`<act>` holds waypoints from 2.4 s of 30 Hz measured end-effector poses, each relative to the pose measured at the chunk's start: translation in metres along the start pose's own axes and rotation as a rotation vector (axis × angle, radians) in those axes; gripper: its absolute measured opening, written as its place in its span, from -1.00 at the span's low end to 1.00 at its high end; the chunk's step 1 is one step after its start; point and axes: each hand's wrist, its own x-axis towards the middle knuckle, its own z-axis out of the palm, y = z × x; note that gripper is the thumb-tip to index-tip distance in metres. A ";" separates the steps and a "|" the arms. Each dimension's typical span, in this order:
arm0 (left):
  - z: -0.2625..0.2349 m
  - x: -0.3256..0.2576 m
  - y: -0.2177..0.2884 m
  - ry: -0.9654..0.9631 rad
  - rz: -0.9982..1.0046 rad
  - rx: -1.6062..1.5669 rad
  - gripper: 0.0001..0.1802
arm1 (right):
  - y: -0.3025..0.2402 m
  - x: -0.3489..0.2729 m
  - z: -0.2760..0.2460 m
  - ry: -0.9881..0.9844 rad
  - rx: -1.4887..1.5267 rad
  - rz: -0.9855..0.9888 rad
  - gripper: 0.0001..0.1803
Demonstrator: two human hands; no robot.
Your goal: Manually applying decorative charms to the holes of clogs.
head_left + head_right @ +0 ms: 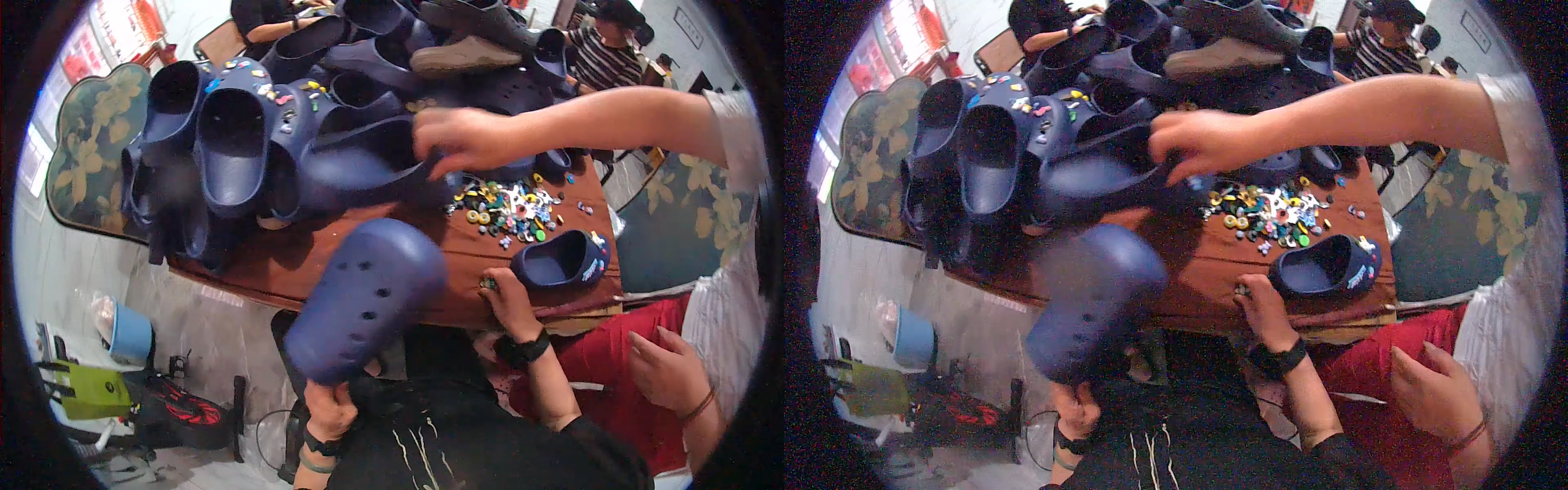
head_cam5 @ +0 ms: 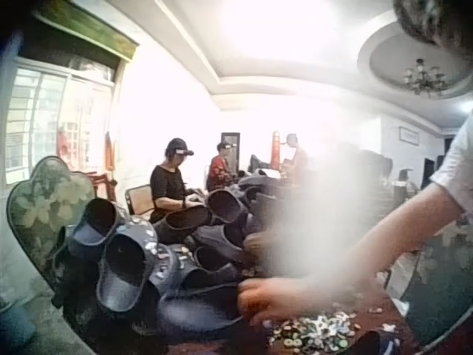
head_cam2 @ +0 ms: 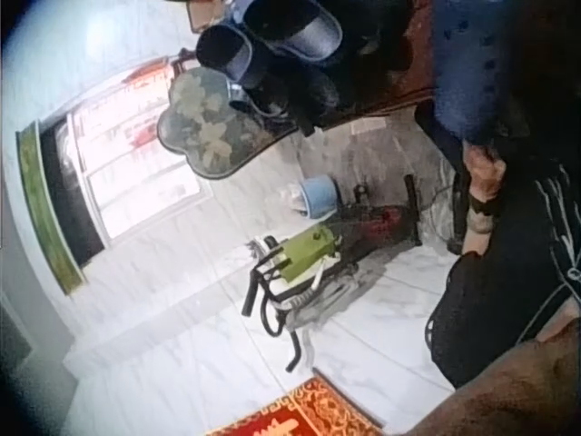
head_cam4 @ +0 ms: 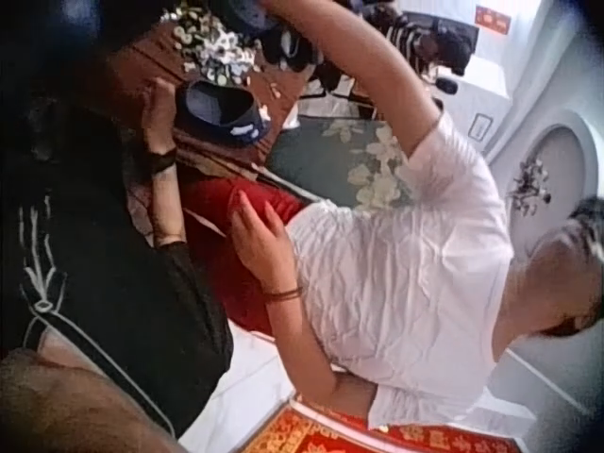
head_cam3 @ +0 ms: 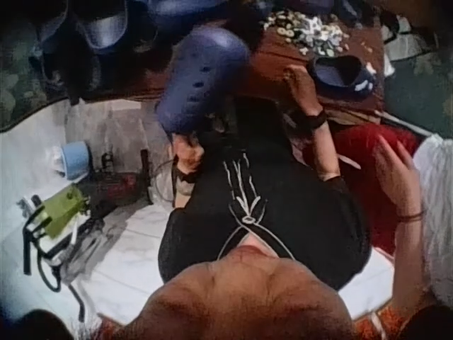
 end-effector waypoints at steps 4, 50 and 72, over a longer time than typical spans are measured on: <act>0.013 0.020 0.002 -0.131 0.150 0.006 -0.61 | -0.008 -0.007 -0.016 -0.038 -0.074 0.042 -0.76; 0.080 0.112 0.050 -0.641 0.295 0.169 -0.32 | -0.032 0.101 -0.009 -0.008 -0.130 -0.269 -0.67; 0.116 0.132 0.049 -0.577 0.610 -0.021 -0.46 | 0.056 0.143 -0.005 -0.242 -0.514 -0.287 -0.92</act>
